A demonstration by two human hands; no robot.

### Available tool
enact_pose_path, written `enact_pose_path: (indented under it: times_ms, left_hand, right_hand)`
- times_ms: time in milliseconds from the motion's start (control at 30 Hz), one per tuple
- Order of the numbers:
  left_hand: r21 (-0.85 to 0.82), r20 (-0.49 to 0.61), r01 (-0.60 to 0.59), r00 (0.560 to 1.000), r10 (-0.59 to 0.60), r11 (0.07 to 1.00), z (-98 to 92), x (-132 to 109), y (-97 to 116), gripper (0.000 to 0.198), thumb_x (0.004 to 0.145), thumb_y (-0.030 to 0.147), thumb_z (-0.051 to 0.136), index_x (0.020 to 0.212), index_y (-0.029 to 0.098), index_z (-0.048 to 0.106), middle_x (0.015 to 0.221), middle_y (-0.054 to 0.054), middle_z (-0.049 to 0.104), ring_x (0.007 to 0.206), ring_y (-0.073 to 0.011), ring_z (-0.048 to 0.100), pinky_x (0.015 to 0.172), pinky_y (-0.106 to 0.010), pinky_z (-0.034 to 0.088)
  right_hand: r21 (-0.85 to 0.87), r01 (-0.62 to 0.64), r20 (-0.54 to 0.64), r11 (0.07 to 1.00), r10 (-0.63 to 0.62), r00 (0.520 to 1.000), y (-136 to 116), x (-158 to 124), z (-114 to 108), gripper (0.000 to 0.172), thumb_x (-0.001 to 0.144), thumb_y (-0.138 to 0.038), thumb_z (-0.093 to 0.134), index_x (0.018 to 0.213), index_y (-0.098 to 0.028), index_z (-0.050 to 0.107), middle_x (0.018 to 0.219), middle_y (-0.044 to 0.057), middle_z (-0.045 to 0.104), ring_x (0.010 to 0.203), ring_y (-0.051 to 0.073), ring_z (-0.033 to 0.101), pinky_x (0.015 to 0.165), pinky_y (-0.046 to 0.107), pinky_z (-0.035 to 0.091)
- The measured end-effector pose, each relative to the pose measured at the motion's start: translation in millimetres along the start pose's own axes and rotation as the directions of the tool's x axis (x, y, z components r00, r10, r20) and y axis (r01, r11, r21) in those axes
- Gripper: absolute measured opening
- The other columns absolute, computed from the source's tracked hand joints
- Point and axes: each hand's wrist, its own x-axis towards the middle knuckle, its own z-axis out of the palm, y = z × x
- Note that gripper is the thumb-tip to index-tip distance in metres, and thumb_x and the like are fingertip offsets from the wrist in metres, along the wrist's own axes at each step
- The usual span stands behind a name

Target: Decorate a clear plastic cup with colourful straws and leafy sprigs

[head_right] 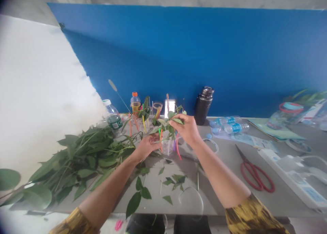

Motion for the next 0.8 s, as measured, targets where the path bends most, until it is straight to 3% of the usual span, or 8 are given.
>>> enact_pose_path:
  times_ms: [167,267,400,500,600,700,800]
  left_hand:
    - [0.057,-0.037,0.024,0.999,-0.022,0.998,-4.0,0.2,-4.7,0.041,0.074,0.034,0.085,0.11,0.016,0.077,0.115,-0.014,0.077,0.115,-0.0321,0.068,0.099,-0.045,0.055]
    - [0.058,-0.108,0.035,0.994,-0.028,0.998,-11.3,-0.5,-14.0,0.047,0.071,0.034,0.088,0.112,0.016,0.076,0.123,-0.016,0.074,0.119,-0.0323,0.066,0.105,-0.048,0.051]
    - [0.056,-0.13,0.044,0.991,-0.036,0.997,-17.5,-2.7,-19.6,0.046,0.073,0.037,0.086,0.112,0.016,0.076,0.119,-0.015,0.075,0.117,-0.0308,0.067,0.106,-0.048,0.05]
    - [0.076,-0.099,0.029,0.995,-0.021,0.997,-16.9,-4.2,-15.7,0.043,0.074,0.038,0.083,0.11,0.016,0.077,0.113,-0.014,0.076,0.112,-0.0293,0.068,0.104,-0.046,0.051]
    - [0.134,-0.101,0.04,0.995,-0.027,0.99,-15.1,-5.9,-8.5,0.037,0.075,0.037,0.08,0.106,0.016,0.077,0.11,-0.013,0.076,0.109,-0.0284,0.069,0.102,-0.044,0.051]
    - [0.21,-0.135,0.055,0.991,-0.027,0.976,-14.3,-7.6,-1.9,0.032,0.077,0.036,0.075,0.102,0.017,0.076,0.108,-0.012,0.077,0.106,-0.0275,0.069,0.1,-0.042,0.051]
    - [0.259,-0.169,0.064,0.985,-0.02,0.964,-13.9,-8.4,1.9,0.027,0.077,0.035,0.073,0.099,0.018,0.076,0.103,-0.01,0.077,0.102,-0.027,0.071,0.098,-0.041,0.052]
  right_hand:
    - [0.006,-0.014,-0.048,1.0,0.014,0.999,-1.7,-4.8,1.3,0.027,0.071,-0.043,0.083,0.08,-0.019,0.074,0.06,-0.001,0.062,0.053,0.014,0.053,0.054,0.029,0.041]
    - [0.217,-0.142,-0.065,0.966,0.159,0.985,-1.3,-6.6,0.4,0.031,0.068,-0.041,0.085,0.088,-0.019,0.076,0.062,-0.002,0.059,0.053,0.012,0.048,0.049,0.027,0.036]
    - [0.541,-0.353,0.094,0.763,0.362,0.927,6.3,-7.1,-6.3,0.033,0.062,-0.035,0.089,0.087,-0.019,0.074,0.058,-0.004,0.052,0.05,0.009,0.041,0.043,0.023,0.029]
    - [0.619,-0.442,0.194,0.649,0.42,0.887,13.3,-8.3,-13.2,0.028,0.063,-0.031,0.09,0.079,-0.02,0.069,0.057,-0.004,0.05,0.05,0.009,0.043,0.041,0.021,0.029]
    - [0.648,-0.455,0.222,0.611,0.419,0.88,16.3,-10.5,-18.8,0.027,0.066,-0.028,0.089,0.08,-0.022,0.067,0.059,-0.004,0.054,0.05,0.008,0.047,0.04,0.019,0.029]
    - [0.682,-0.412,0.17,0.604,0.418,0.893,17.1,-11.9,-23.2,0.031,0.065,-0.025,0.089,0.092,-0.023,0.072,0.06,-0.006,0.057,0.048,0.006,0.043,0.04,0.017,0.03]
    - [0.697,-0.358,0.106,0.621,0.404,0.909,19.7,-13.0,-26.3,0.029,0.065,-0.026,0.089,0.089,-0.021,0.074,0.065,-0.004,0.06,0.053,0.007,0.048,0.042,0.018,0.034]
